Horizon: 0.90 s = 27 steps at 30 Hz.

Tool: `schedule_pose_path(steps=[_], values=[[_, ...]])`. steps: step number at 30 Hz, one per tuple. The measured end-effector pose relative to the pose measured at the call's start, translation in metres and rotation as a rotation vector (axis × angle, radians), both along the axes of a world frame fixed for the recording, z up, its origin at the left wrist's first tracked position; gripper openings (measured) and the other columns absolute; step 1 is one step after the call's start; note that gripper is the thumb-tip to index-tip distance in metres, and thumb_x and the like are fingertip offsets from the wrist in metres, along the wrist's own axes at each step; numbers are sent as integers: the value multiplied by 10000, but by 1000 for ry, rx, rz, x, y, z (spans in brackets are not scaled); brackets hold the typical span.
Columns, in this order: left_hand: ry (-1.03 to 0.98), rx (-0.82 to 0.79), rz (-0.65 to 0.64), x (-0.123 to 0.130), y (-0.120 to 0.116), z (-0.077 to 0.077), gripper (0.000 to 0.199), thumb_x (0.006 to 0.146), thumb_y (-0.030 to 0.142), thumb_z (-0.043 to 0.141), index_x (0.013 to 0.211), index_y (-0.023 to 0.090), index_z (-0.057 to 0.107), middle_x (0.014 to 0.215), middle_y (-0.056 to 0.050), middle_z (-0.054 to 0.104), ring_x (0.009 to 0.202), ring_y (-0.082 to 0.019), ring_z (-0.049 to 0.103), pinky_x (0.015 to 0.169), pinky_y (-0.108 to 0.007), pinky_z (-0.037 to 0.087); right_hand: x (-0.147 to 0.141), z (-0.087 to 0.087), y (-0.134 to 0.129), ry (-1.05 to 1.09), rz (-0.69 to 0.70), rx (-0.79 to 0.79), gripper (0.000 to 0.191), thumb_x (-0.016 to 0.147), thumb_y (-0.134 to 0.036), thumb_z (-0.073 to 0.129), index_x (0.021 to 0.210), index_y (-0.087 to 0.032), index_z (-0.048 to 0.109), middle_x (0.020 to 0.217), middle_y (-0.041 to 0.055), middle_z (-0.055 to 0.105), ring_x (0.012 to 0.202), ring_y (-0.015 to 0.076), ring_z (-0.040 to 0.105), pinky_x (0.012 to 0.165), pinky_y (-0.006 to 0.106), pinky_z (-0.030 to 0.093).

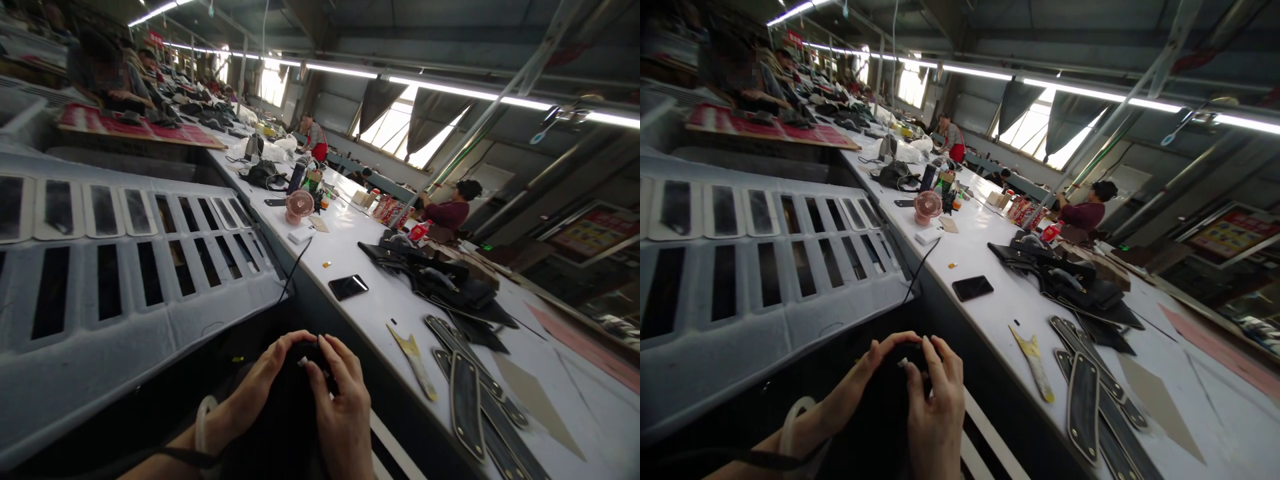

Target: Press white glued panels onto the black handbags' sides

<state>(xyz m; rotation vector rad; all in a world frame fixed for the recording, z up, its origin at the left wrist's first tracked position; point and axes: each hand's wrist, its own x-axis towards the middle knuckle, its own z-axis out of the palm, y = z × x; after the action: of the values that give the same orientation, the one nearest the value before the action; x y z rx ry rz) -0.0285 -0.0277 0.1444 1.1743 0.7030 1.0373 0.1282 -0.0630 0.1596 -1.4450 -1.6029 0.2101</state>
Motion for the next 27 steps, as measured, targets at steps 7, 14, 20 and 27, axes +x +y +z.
schedule_pose_path(steps=[7,14,20,27], values=[[113,115,-32,0,2,-8,628,935,633,206,1272,244,566,1348,-52,544,1303,-246,414,1148,-404,240,-7,-5,-6,-126,-4,262,163,891,-129,580,986,-225,673,961,52,646,1017,217,519,855,348,475],[131,102,-41,4,1,-9,639,930,641,199,1222,228,589,1285,-71,576,1240,-258,470,1104,-405,316,-2,-1,-12,-73,78,216,193,892,-74,537,975,-221,630,1005,57,611,916,182,576,759,305,511],[209,153,-17,3,-3,-6,617,933,628,218,1232,239,591,1282,-70,582,1239,-257,472,1116,-404,304,-2,0,-17,-95,118,239,210,885,-54,501,953,-217,614,930,57,639,891,204,584,764,358,512],[249,192,1,5,-4,-4,518,974,529,237,1165,244,625,1195,-57,632,1143,-233,549,1058,-362,378,-21,-29,-38,-104,-22,425,352,862,-12,490,1080,-241,646,957,81,694,908,271,634,766,442,513]])
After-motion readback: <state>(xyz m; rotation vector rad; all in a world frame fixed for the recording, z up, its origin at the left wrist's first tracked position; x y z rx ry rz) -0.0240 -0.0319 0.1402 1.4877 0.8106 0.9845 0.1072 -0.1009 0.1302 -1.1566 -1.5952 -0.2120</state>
